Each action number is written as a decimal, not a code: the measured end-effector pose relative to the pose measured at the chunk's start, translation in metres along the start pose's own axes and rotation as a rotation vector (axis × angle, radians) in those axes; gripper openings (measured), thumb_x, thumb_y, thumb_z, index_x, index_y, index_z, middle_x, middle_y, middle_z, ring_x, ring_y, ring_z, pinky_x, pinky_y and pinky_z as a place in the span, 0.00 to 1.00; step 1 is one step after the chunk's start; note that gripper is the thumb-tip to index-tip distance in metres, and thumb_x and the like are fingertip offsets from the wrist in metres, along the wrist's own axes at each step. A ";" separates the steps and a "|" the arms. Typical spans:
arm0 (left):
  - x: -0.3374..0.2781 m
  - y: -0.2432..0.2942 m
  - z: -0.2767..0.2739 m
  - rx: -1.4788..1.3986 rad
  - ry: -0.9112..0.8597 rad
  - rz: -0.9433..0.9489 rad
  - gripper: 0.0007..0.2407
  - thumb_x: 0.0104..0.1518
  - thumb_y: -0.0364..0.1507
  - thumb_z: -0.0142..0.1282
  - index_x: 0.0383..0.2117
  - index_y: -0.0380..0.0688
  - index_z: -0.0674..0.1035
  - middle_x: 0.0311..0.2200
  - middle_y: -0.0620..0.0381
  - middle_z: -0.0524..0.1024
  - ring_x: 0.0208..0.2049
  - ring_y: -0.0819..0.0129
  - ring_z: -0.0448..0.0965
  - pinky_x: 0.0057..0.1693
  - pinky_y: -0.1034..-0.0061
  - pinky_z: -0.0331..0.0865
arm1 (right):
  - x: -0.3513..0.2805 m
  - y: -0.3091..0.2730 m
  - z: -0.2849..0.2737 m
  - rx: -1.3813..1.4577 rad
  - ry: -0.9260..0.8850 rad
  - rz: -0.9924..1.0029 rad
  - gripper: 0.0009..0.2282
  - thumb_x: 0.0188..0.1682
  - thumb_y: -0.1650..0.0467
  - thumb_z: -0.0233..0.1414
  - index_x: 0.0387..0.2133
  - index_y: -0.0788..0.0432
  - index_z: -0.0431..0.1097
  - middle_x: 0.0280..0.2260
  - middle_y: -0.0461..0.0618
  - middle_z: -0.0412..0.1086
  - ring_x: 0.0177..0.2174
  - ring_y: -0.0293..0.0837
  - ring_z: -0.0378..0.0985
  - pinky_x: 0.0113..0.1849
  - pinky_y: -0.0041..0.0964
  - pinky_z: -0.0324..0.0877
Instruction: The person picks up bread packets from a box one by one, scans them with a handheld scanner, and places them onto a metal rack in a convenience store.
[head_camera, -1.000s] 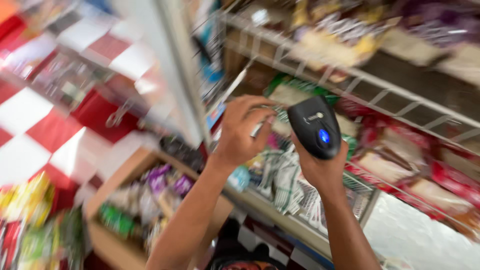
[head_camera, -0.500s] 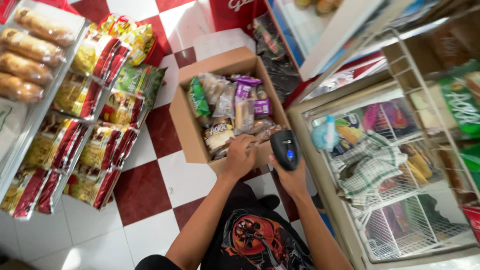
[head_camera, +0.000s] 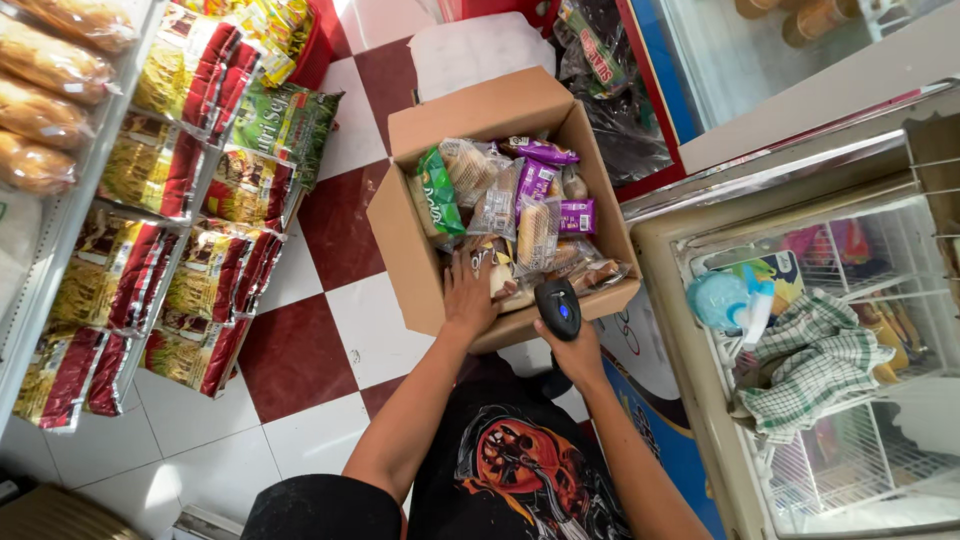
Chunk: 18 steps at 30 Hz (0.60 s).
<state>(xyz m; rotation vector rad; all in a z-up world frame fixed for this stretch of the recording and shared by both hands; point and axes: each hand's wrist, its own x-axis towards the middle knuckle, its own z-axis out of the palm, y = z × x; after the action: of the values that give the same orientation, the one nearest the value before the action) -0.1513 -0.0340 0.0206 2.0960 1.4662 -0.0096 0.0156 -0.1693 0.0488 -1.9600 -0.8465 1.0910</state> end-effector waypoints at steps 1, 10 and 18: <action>0.007 -0.001 -0.002 0.072 -0.130 -0.032 0.44 0.42 0.36 0.73 0.67 0.54 0.54 0.67 0.37 0.48 0.71 0.39 0.44 0.69 0.44 0.44 | 0.002 -0.002 0.003 0.021 -0.003 -0.014 0.15 0.43 0.64 0.65 0.34 0.64 0.77 0.28 0.47 0.77 0.30 0.38 0.77 0.36 0.36 0.71; 0.014 -0.004 -0.047 -0.172 -0.267 -0.053 0.38 0.47 0.37 0.67 0.67 0.56 0.58 0.56 0.44 0.74 0.57 0.46 0.73 0.61 0.45 0.60 | 0.004 -0.014 0.009 0.182 0.089 0.237 0.17 0.42 0.64 0.66 0.38 0.63 0.75 0.31 0.45 0.75 0.31 0.38 0.73 0.35 0.36 0.70; -0.006 -0.020 -0.032 -1.497 -0.234 0.013 0.21 0.60 0.29 0.57 0.59 0.36 0.69 0.49 0.46 0.78 0.48 0.60 0.80 0.53 0.68 0.75 | -0.005 -0.069 0.017 0.257 0.176 0.070 0.17 0.45 0.65 0.65 0.41 0.64 0.74 0.35 0.47 0.75 0.34 0.38 0.74 0.39 0.34 0.70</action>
<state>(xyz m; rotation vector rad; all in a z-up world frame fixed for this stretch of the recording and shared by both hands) -0.1810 -0.0203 0.0404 0.8095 0.7854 0.6192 -0.0149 -0.1327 0.1019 -1.8472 -0.5192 0.9959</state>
